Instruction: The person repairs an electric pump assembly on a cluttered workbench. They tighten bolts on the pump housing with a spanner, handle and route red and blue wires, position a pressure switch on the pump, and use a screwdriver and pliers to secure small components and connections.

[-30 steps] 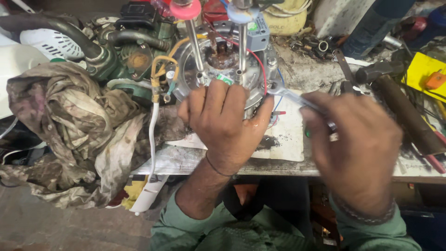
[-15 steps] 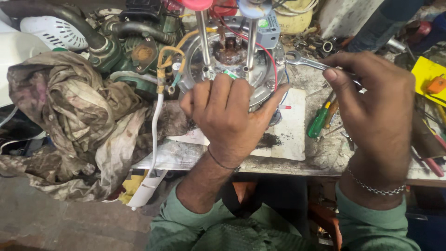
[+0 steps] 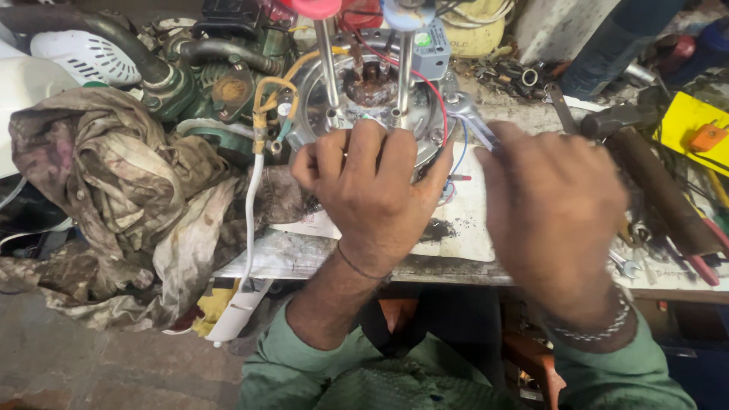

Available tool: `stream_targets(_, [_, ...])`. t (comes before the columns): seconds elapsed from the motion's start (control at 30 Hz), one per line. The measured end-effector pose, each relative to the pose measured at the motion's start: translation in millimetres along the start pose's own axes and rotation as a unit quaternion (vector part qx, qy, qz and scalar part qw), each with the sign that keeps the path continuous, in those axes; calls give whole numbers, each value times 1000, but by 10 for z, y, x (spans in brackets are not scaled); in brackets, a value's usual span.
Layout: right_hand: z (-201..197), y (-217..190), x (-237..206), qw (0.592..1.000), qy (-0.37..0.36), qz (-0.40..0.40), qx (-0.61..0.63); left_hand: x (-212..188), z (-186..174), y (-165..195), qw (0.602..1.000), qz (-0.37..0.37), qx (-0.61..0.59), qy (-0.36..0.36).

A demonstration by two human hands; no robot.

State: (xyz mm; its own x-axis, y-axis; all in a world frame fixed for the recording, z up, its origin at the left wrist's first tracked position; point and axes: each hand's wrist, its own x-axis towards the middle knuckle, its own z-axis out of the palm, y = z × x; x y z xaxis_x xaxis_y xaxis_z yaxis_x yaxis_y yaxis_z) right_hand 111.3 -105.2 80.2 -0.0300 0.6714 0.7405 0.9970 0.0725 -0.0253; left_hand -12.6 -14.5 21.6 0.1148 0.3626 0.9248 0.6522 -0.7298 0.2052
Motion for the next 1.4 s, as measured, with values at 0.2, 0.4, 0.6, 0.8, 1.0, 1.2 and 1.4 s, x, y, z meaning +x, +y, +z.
stream_targets(0.2, [32,23,75,1000,-7,-15,10,118,-178,172,999,-7,-9,-45])
stream_targets(0.4, [49,6,102,999,-23,0,-47,231,-48,280,999,22,23,-44])
stream_targets(0.6, [165,40,157,993,-29,10,-110,207,125,192,992,32,117,-43])
stream_targets(0.8, [208,448,152,996,-45,-75,-35,221,56,18,992,71,106,-21])
stream_targets(1.0, [432,1233,455,952,-216,-68,204,156,-93,-28,995,89,19,-43])
stream_targets(1.2, [586,1297,449,944,-145,-98,279,225,-111,-33,996,63,-11,-67])
stream_targets(1.4, [321,1063,413,974,-119,-125,147,217,-79,86,998,13,-7,-60])
